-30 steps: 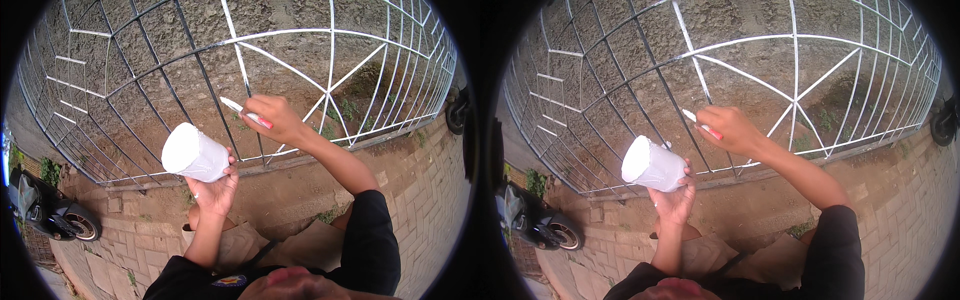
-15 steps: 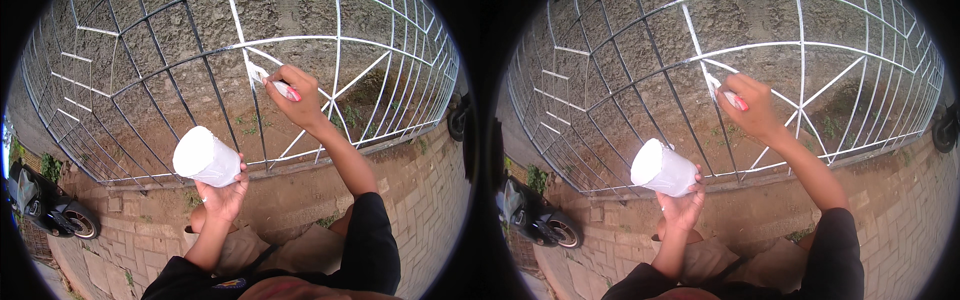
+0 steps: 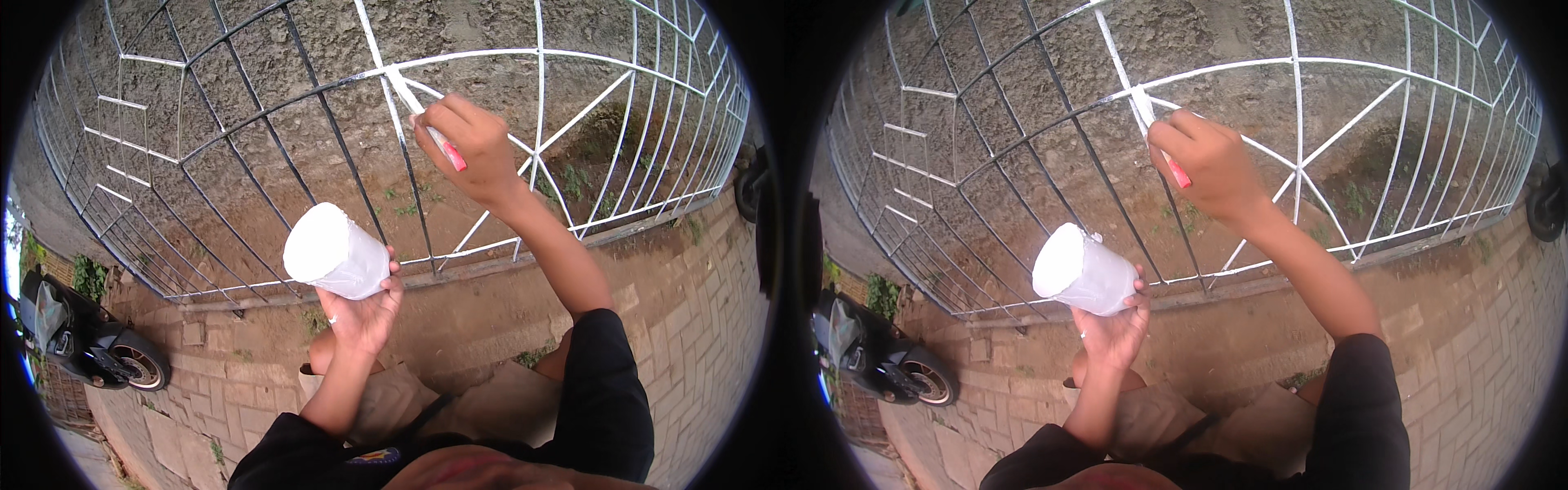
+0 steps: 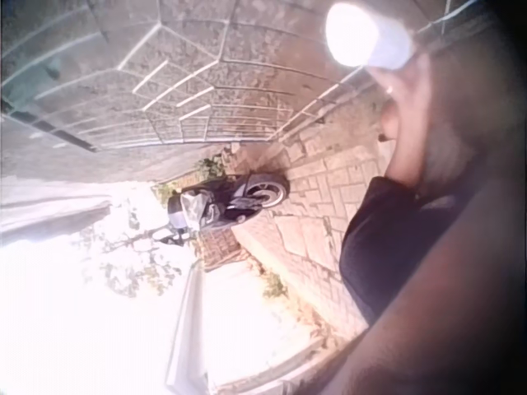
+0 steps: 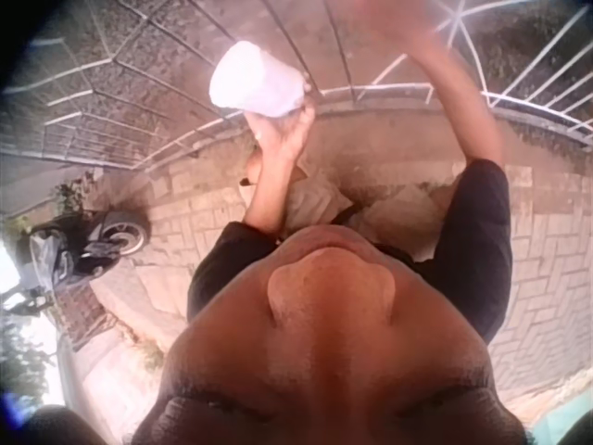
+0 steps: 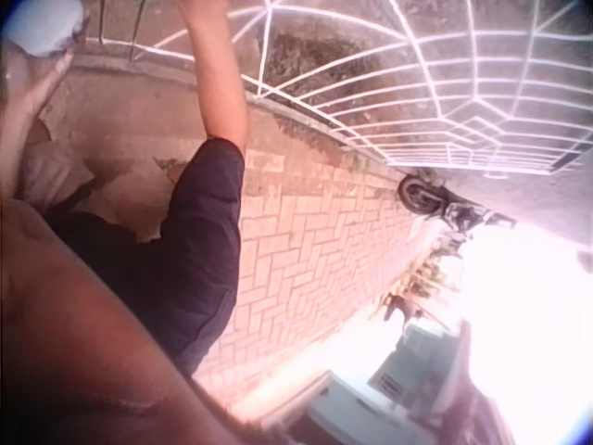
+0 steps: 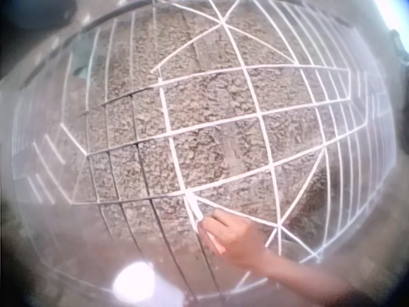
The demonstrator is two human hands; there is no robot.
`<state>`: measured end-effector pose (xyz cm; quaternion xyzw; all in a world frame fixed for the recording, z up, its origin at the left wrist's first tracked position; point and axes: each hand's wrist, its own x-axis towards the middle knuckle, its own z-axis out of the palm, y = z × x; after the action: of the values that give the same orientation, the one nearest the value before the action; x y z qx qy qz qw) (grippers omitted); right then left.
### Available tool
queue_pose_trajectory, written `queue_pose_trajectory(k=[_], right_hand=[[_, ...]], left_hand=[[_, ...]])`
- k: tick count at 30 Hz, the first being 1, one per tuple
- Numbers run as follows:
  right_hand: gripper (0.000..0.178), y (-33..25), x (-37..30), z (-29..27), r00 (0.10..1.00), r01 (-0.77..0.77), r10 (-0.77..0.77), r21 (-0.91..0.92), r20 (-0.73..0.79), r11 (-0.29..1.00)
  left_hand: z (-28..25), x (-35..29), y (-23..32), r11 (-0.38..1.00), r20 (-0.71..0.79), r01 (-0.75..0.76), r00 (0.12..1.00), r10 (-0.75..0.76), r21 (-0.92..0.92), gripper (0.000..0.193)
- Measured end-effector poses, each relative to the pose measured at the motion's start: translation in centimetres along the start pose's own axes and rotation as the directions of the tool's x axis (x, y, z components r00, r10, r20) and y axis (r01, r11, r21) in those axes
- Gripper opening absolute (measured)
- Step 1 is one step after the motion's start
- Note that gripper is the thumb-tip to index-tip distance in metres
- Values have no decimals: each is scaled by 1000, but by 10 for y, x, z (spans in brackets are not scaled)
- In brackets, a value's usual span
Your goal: The person paints a metal fence white using a paintbrush and a small container of white paint. They repeatedly dip the brush into the container and apply paint to the vertical and horizontal bars of the fence, working methodically along the structure.
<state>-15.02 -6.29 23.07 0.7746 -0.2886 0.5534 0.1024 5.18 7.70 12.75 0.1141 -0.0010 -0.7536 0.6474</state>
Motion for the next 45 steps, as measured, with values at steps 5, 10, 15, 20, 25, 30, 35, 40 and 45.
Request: queue_pose_trajectory(k=[5, 10, 15, 20, 25, 30, 35, 40, 45], right_hand=[[10, -8, -9, 19, 990, -86, 47, 307, 132, 948], [11, 6, 3, -2, 997, -58, 56, -33, -44, 998], [11, -6, 1, 6, 999, 52, -53, -56, -10, 997], [12, -5, -8, 20, 985, 17, -42, 155, 165, 988], [10, 0, 8, -11, 998, 31, -38, -141, -45, 990], [12, 1, 4, 4, 996, 52, -58, 78, 70, 996], [11, 2, 3, -3, 998, 62, -61, -210, 11, 976], [12, -7, 4, -1, 988, 89, -79, -70, 132, 994], [14, 6, -1, -2, 813, -94, -82, 270, 577, 958]], left_hand=[[-1, 1, -5, 1000, -13, 17, 1000, -17, -4, 78], [4, -4, -1, 1000, 14, 13, 1000, -13, -3, 76], [3, -6, 5, 999, 3, 12, 1000, -12, -40, 77], [4, -5, -3, 999, 30, 33, 999, -32, -38, 79], [7, -11, 2, 1000, 32, 10, 999, -9, -20, 79], [5, -8, 5, 999, 27, 15, 1000, -14, -38, 79], [7, -11, 1, 999, 40, 35, 999, -34, -20, 79], [5, -8, 6, 999, 32, 26, 999, -24, -39, 77], [9, -9, -1, 1000, 35, -3, 999, 3, 8, 72]])
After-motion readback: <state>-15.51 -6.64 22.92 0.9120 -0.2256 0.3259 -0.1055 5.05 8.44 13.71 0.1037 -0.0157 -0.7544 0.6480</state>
